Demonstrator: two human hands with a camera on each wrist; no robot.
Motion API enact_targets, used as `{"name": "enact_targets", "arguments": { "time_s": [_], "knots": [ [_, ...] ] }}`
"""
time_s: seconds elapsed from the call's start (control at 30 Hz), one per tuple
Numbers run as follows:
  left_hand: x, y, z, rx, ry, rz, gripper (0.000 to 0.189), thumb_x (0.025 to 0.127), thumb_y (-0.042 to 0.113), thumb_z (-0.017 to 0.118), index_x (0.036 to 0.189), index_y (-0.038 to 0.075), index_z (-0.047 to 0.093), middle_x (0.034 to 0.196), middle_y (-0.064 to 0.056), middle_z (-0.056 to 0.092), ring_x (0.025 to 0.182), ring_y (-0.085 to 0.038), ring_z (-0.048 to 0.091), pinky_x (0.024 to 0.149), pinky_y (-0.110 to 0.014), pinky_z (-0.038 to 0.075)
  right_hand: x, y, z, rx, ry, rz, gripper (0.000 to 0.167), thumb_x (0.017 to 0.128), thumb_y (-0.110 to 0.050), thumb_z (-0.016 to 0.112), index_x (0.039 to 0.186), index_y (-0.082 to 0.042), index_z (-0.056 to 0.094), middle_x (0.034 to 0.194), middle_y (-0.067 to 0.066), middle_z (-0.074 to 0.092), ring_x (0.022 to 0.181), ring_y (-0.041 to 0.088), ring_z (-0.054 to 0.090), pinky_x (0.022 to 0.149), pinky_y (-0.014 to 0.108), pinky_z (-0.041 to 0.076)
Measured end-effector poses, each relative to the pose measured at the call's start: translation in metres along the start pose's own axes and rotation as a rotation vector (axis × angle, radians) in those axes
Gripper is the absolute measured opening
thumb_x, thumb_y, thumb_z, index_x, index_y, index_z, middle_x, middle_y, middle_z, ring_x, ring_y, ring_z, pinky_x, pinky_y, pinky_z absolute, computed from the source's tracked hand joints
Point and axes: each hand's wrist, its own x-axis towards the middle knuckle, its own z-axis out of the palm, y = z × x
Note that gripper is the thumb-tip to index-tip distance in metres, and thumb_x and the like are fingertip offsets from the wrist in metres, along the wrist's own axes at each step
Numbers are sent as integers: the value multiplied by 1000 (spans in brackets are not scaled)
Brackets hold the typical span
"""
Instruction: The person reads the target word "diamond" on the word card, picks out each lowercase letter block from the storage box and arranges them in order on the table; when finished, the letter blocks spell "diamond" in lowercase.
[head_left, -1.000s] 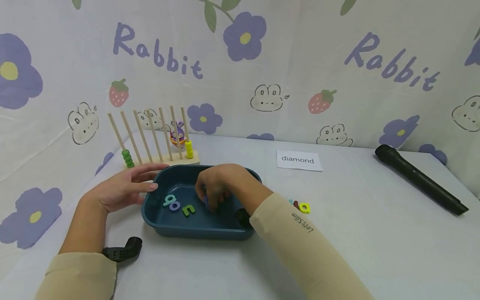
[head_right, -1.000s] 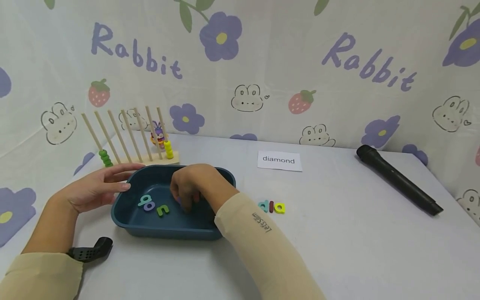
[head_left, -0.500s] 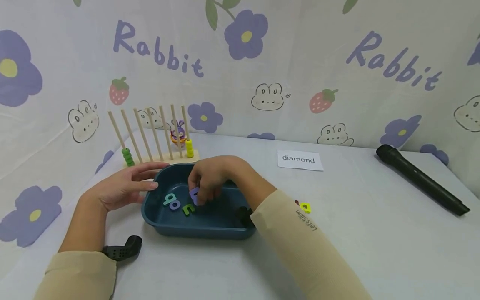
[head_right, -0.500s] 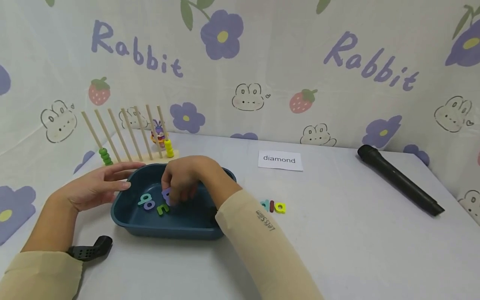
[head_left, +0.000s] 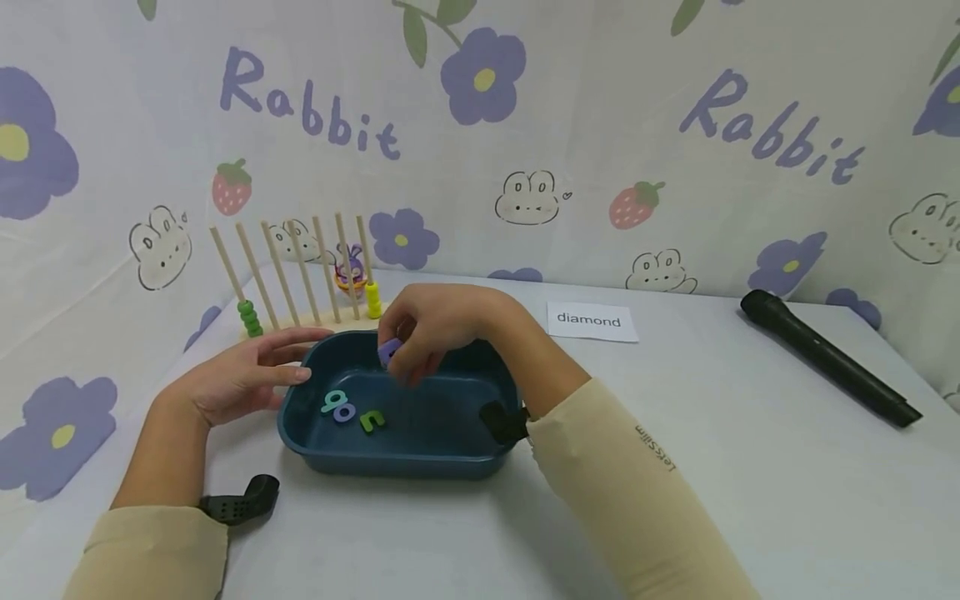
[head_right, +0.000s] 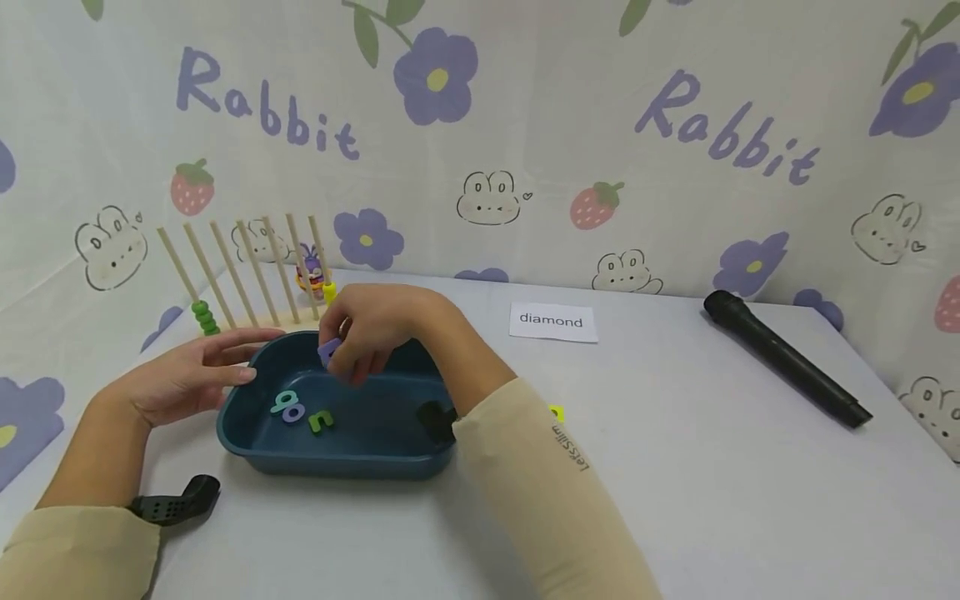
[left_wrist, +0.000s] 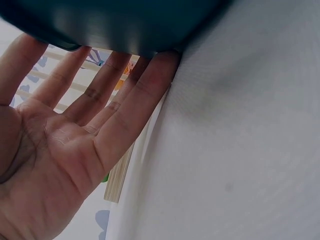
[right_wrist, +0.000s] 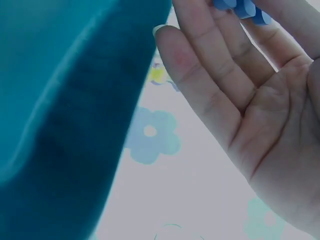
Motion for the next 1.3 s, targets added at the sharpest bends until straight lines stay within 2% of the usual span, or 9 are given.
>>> {"name": "enact_targets", "arguments": {
  "time_s": [0.23, 0.4, 0.53, 0.67, 0.8, 0.97, 1.13, 1.3],
  "knots": [
    [-2, -1, 0, 7, 14, -2, 60, 99, 18, 66, 155, 20, 43, 163, -17, 32, 132, -31, 52, 99, -50, 58, -23, -1, -10, 51, 107, -113, 15, 93, -14, 76, 107, -8, 71, 96, 9, 76, 91, 31, 73, 81, 34, 62],
    [-2, -3, 1, -1, 19, -5, 59, 99, 17, 66, 154, 21, 44, 161, -18, 34, 131, -30, 54, 99, -51, 58, -37, 0, -10, 139, 168, -188, 23, 93, -15, 77, 113, -8, 68, 94, 11, 77, 82, 33, 70, 74, 38, 61],
    [-2, -4, 1, 0, 23, -5, 59, 99, 17, 66, 154, 21, 44, 161, -18, 34, 130, -29, 55, 98, -51, 58, -47, 6, -7, 209, 231, -228, 25, 94, -13, 75, 117, -11, 67, 93, 14, 75, 81, 34, 71, 75, 41, 62],
    [-2, -4, 1, -1, 28, 6, 59, 99, 16, 66, 154, 19, 45, 160, -18, 37, 128, -28, 57, 97, -50, 59, -55, 12, -4, 219, 312, -182, 27, 92, -13, 77, 117, -11, 68, 92, 13, 76, 83, 33, 75, 77, 41, 63],
    [-2, -5, 1, -5, 26, 10, 59, 99, 15, 66, 154, 19, 45, 159, -18, 38, 128, -28, 58, 96, -50, 59, -65, 22, -2, 211, 355, -131, 22, 91, -12, 77, 112, -8, 73, 94, 11, 76, 85, 33, 73, 80, 43, 62],
    [-1, -4, 1, 11, 23, 9, 60, 98, 16, 67, 154, 19, 44, 159, -18, 37, 129, -30, 56, 96, -49, 59, -79, 34, -3, 193, 410, -94, 18, 92, -10, 75, 109, -12, 79, 99, 12, 74, 90, 42, 68, 84, 51, 59],
    [1, -2, 1, 3, 20, 10, 60, 98, 16, 67, 154, 20, 45, 159, -18, 37, 130, -30, 55, 97, -50, 59, -89, 43, 0, 155, 428, -93, 22, 96, -10, 70, 115, -16, 79, 108, 7, 72, 90, 43, 68, 78, 42, 60],
    [1, -2, 1, -3, 17, 13, 59, 98, 15, 67, 153, 20, 46, 158, -17, 38, 130, -30, 55, 97, -51, 58, -96, 50, 4, 150, 424, -105, 27, 98, -12, 69, 124, -13, 76, 108, 13, 73, 88, 43, 69, 75, 39, 61]
  ]
}}
